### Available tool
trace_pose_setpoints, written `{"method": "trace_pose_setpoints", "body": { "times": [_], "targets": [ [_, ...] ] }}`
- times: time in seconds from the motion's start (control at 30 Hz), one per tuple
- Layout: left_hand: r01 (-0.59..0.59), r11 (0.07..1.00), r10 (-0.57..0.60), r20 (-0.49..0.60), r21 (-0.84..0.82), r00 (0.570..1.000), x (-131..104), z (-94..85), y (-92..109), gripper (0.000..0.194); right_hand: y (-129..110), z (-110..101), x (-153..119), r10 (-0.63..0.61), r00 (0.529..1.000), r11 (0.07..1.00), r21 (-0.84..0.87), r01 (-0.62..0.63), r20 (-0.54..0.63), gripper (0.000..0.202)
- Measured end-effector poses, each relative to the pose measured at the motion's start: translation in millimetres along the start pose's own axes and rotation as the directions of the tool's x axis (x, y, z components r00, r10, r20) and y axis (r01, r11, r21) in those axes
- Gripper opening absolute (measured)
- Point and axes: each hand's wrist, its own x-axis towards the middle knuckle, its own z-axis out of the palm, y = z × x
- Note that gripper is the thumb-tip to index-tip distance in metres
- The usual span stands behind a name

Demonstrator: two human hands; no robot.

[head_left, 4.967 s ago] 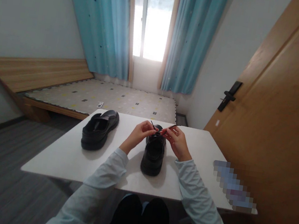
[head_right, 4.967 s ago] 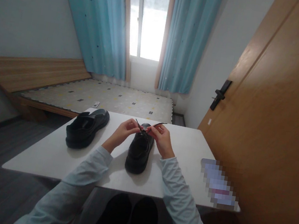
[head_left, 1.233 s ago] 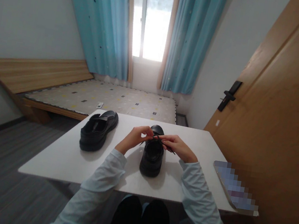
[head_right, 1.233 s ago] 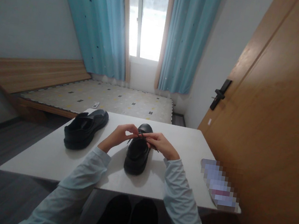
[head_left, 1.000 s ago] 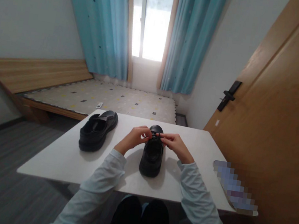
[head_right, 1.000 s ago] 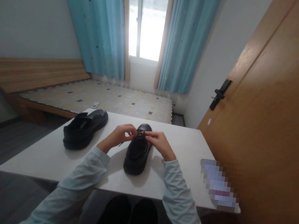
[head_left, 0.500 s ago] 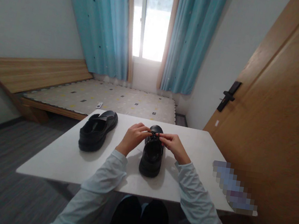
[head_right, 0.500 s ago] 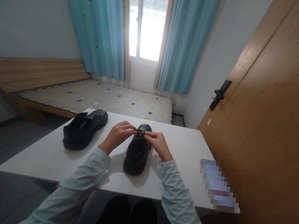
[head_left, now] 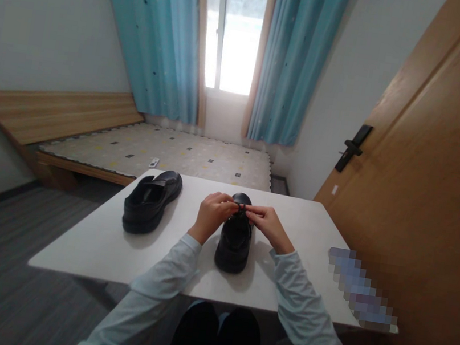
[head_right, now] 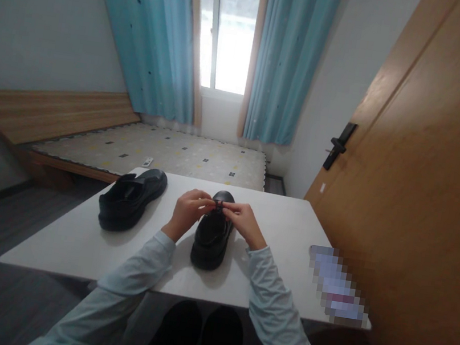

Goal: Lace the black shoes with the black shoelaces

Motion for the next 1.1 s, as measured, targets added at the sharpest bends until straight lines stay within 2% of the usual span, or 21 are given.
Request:
{"method": "trace_pose_setpoints", "body": {
  "times": [0.13,0.27,0.5,0.67,0.8,0.97,1.1],
  "targets": [
    [0.153,0.974,-0.15,0.032,-0.165,0.988,5,1.4,-1,0.003,2,0,0,-0.04,0.999,0.997,-0.069,0.039,-0.005,0.041],
    [0.286,0.898,-0.261,0.118,-0.335,0.958,8,1.2,0,0.003,1,2,-1,-0.073,0.997,0.975,-0.212,0.064,-0.033,0.034],
    [0.421,0.749,-0.326,0.269,-0.511,0.906,10,4.2,1,0.015,-8,6,-5,-0.189,0.982,0.855,-0.497,0.148,-0.033,0.029],
    [0.47,0.679,-0.314,0.355,-0.564,0.88,9,6.1,-1,0.019,-13,6,-8,-0.24,0.97,0.764,-0.623,0.167,-0.034,0.025],
    [0.48,0.703,-0.3,0.393,-0.525,0.869,10,5.5,-4,0.017,-13,6,-8,-0.245,0.968,0.783,-0.601,0.162,-0.058,0.02],
    [0.414,0.79,-0.236,0.398,-0.453,0.887,13,0.2,-3,0.015,-12,5,-6,-0.199,0.976,0.852,-0.507,0.127,-0.089,0.013],
    [0.37,0.824,-0.201,0.388,-0.429,0.899,14,-3.4,-1,0.011,-12,5,-5,-0.178,0.982,0.909,-0.393,0.14,-0.062,0.009]
  ]
}}
